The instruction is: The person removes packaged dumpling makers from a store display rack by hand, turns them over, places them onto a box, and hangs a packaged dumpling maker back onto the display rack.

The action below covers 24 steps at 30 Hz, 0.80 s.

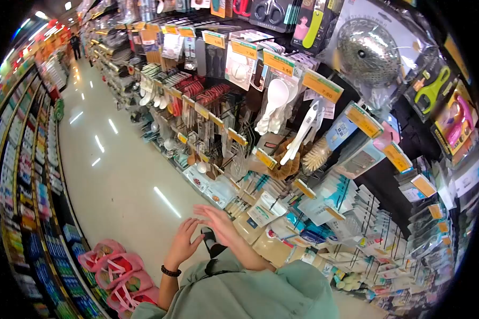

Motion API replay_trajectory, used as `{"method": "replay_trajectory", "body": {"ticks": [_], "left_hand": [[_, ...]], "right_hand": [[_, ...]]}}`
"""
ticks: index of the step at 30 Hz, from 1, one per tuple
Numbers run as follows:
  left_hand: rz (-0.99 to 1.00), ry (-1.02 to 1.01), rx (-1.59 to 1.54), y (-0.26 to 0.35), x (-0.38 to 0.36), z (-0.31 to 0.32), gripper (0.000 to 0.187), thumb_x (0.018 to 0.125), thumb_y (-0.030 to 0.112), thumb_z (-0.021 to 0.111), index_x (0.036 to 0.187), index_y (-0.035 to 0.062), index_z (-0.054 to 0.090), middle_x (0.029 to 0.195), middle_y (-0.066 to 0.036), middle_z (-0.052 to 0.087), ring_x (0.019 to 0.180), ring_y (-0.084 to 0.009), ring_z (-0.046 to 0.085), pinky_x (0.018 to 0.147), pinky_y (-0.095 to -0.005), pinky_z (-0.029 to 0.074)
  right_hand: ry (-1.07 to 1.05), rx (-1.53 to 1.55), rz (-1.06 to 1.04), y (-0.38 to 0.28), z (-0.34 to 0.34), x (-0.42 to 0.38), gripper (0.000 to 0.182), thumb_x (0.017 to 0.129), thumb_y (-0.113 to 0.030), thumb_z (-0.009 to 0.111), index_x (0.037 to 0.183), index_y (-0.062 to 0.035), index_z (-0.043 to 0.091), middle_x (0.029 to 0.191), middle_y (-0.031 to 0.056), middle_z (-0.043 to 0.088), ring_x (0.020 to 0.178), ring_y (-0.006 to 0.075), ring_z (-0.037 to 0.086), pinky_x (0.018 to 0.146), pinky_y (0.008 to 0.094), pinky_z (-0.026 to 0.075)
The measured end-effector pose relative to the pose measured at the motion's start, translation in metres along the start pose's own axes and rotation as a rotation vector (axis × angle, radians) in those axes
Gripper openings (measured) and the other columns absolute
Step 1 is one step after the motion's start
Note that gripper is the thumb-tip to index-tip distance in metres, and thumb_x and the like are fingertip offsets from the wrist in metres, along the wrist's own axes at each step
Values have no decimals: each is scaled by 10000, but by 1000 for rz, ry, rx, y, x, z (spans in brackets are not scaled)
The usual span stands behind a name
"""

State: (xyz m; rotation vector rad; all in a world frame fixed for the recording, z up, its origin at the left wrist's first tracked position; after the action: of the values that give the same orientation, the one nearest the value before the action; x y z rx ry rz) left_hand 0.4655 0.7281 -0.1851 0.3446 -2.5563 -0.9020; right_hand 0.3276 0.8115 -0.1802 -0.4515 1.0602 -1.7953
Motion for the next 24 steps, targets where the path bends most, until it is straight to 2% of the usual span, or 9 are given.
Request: {"method": "replay_trajectory", "body": {"ticks": [4, 7, 9, 12, 15, 16, 18, 21, 24], "left_hand": [[-104, 13, -67, -53, 56, -13, 551, 864, 139, 670, 1347, -26, 460, 1256, -198, 565, 1183, -371, 519, 990, -428, 436], [-111, -44, -159, -64, 92, -29, 557, 852, 106, 680, 1351, -12, 462, 1216, -189, 589, 1156, -363, 544, 968, -425, 453], [-74, -101, -221, -81, 122, -35, 528, 853, 84, 679, 1340, 21, 486, 1167, -179, 617, 1109, -355, 575, 939, -410, 474], [18, -81, -294, -94, 176, -46, 443, 844, 18, 670, 1269, 33, 547, 1137, -146, 641, 1057, -321, 605, 869, -402, 517], [102, -33, -268, -106, 237, -59, 324, 843, -9, 650, 1162, 25, 607, 1098, -145, 652, 1013, -316, 624, 846, -392, 519], [133, -29, -287, -101, 256, -63, 292, 842, -17, 643, 1131, 22, 619, 1085, -145, 654, 998, -315, 629, 840, -391, 518], [247, -13, -321, -87, 295, -72, 249, 837, -40, 625, 1080, 16, 635, 1041, -154, 654, 941, -318, 637, 820, -389, 515], [387, -13, -440, -92, 355, -67, 251, 835, -53, 611, 1080, 0, 631, 1018, -154, 653, 938, -330, 628, 847, -392, 505], [501, 1, -495, -83, 425, -72, 363, 821, -35, 618, 1182, -17, 574, 1150, -188, 603, 1064, -363, 581, 925, -410, 467]], "right_hand": [[-7, 101, -20, -39, -9, 72, 348, 1033, -202, 423, 1294, -4, 539, 1298, 142, 594, 1201, 233, 570, 975, 375, 450], [5, 27, -160, -93, -10, 129, 351, 1032, -204, 424, 1308, -11, 523, 1278, 155, 603, 1188, 243, 579, 971, 377, 450], [23, 61, -283, -127, -15, 166, 374, 1033, -196, 427, 1355, -8, 461, 1303, 170, 580, 1184, 257, 578, 957, 379, 466], [134, 131, -431, -172, -16, 203, 393, 1034, -182, 407, 1375, 14, 416, 1376, 185, 515, 1241, 280, 535, 1004, 399, 442], [220, 302, -529, -183, -34, 246, 409, 1032, -180, 403, 1391, 15, 387, 1414, 196, 473, 1302, 296, 478, 1054, 416, 406], [191, 404, -509, -189, -33, 253, 431, 1027, -181, 407, 1412, 6, 352, 1467, 192, 408, 1364, 303, 401, 1111, 431, 359], [188, 525, -525, -197, -39, 269, 441, 1025, -183, 408, 1418, 5, 339, 1491, 187, 374, 1386, 300, 366, 1140, 431, 329], [229, 675, -600, -205, -62, 293, 418, 1002, -148, 462, 1385, -11, 367, 1513, 175, 337, 1413, 302, 315, 1175, 451, 287], [348, 725, -713, -210, -81, 317, 388, 971, -117, 526, 1333, -38, 410, 1501, 157, 358, 1391, 304, 339, 1174, 466, 284]]}}
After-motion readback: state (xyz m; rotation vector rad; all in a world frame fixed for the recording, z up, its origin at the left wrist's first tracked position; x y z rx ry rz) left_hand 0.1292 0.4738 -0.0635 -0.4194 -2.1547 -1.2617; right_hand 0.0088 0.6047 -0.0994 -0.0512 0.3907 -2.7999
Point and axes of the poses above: each hand's wrist, its own x-axis towards the middle knuckle, its own z-axis out of the palm, y = z × x, the point moved 3 cm from there along x, towards the middle knuckle
